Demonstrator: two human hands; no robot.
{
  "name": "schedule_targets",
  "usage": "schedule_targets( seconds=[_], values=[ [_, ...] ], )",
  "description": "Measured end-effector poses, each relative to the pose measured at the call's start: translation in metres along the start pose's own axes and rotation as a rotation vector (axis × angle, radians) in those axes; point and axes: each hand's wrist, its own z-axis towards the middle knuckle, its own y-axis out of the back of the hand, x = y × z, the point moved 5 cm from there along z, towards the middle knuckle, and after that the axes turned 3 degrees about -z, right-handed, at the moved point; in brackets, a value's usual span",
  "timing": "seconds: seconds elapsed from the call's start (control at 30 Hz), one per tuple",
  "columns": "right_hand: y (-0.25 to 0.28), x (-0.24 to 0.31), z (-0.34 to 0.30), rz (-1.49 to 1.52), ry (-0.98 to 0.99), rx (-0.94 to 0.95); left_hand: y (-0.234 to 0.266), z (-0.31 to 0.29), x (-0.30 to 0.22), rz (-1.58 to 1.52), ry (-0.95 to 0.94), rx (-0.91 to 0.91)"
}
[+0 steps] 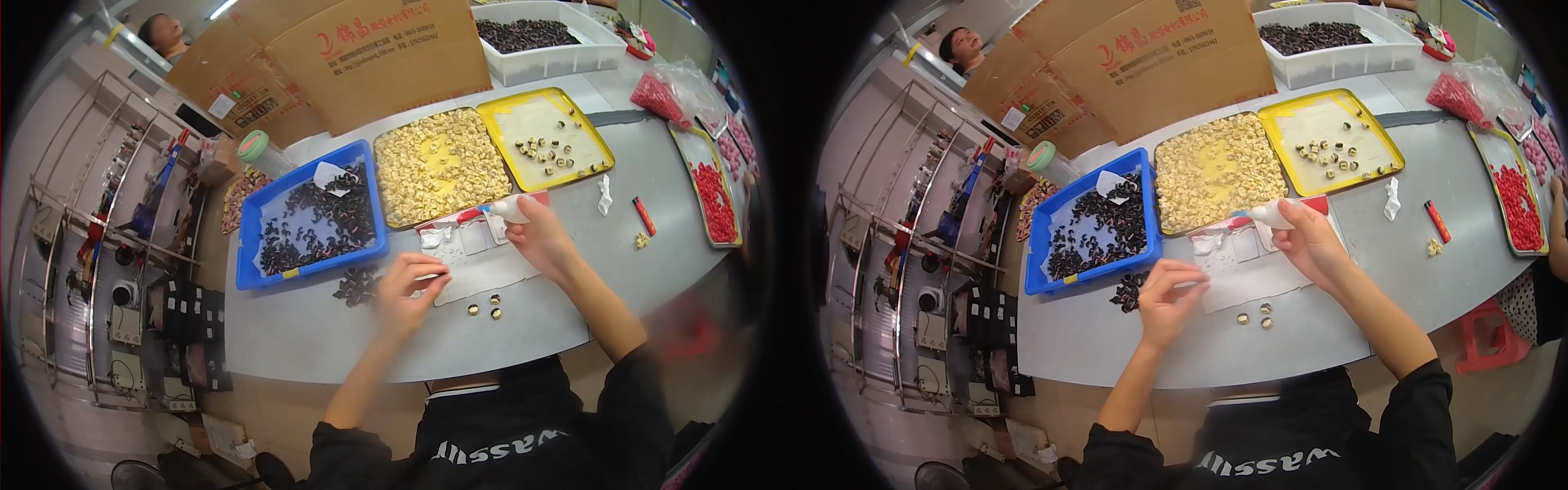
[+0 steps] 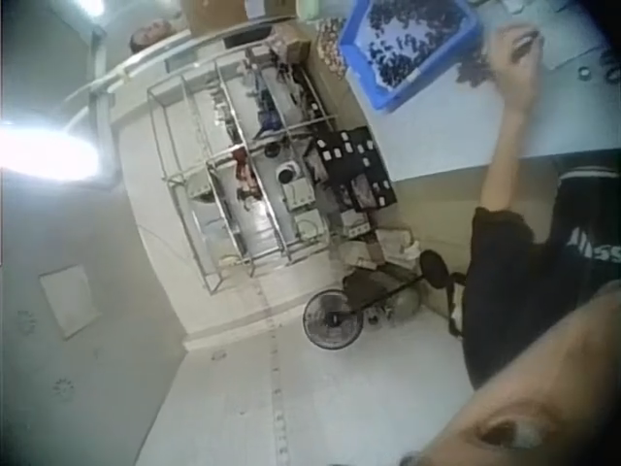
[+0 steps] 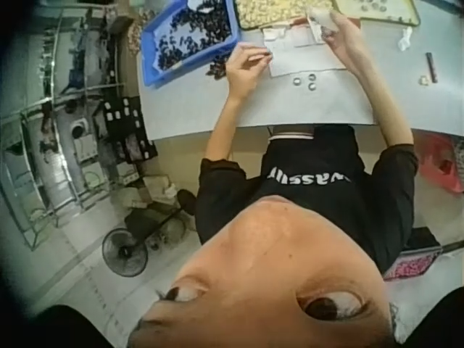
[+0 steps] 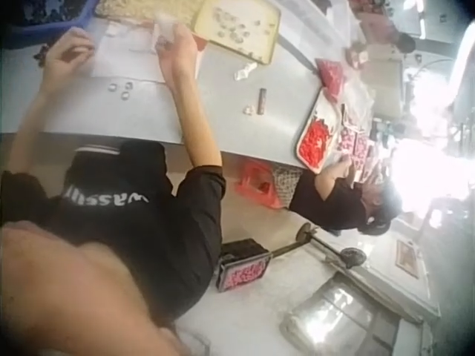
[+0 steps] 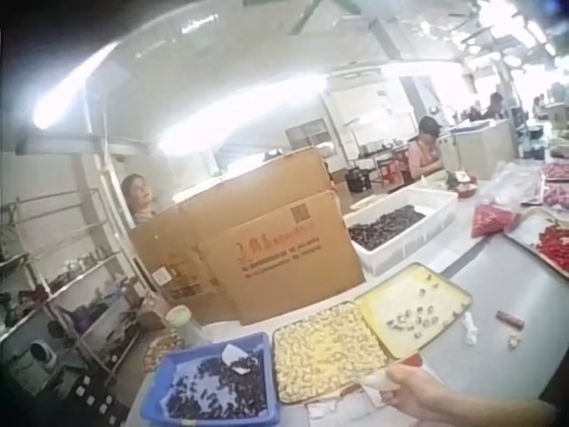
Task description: Manually assembling small toy components by applying glue and joining parts.
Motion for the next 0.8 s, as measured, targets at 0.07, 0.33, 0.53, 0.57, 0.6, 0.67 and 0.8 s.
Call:
schedule_targets(
  seconds=[0.07,0.33,0.53,0.57,0.6,0.67,0.8],
  values=[
    [0.007,-0.002,-0.001,0.024,0.002,0.004,-0.021,0.005,-0.002,-0.047,-0.007,0.069],
    [0.014,-0.012,-0.002,0.160,-0.062,0.002,-0.050,-0.011,0.030,-0.273,0.156,0.225],
    [0.002,-0.019,-0.008,0.050,-0.160,-0.077,-0.052,-0.018,0.031,-0.276,0.185,0.231],
    [0.001,-0.019,-0.009,0.048,-0.165,-0.075,-0.052,-0.020,0.031,-0.266,0.193,0.222],
    [-0.001,-0.020,-0.011,0.032,-0.172,-0.067,-0.051,-0.022,0.031,-0.256,0.200,0.214],
    [-0.001,-0.022,-0.012,0.019,-0.185,-0.065,-0.052,-0.023,0.031,-0.253,0.189,0.211],
    [0.004,-0.024,-0.016,-0.031,-0.162,-0.087,-0.056,-0.024,0.034,-0.261,0.180,0.192]
  ],
)
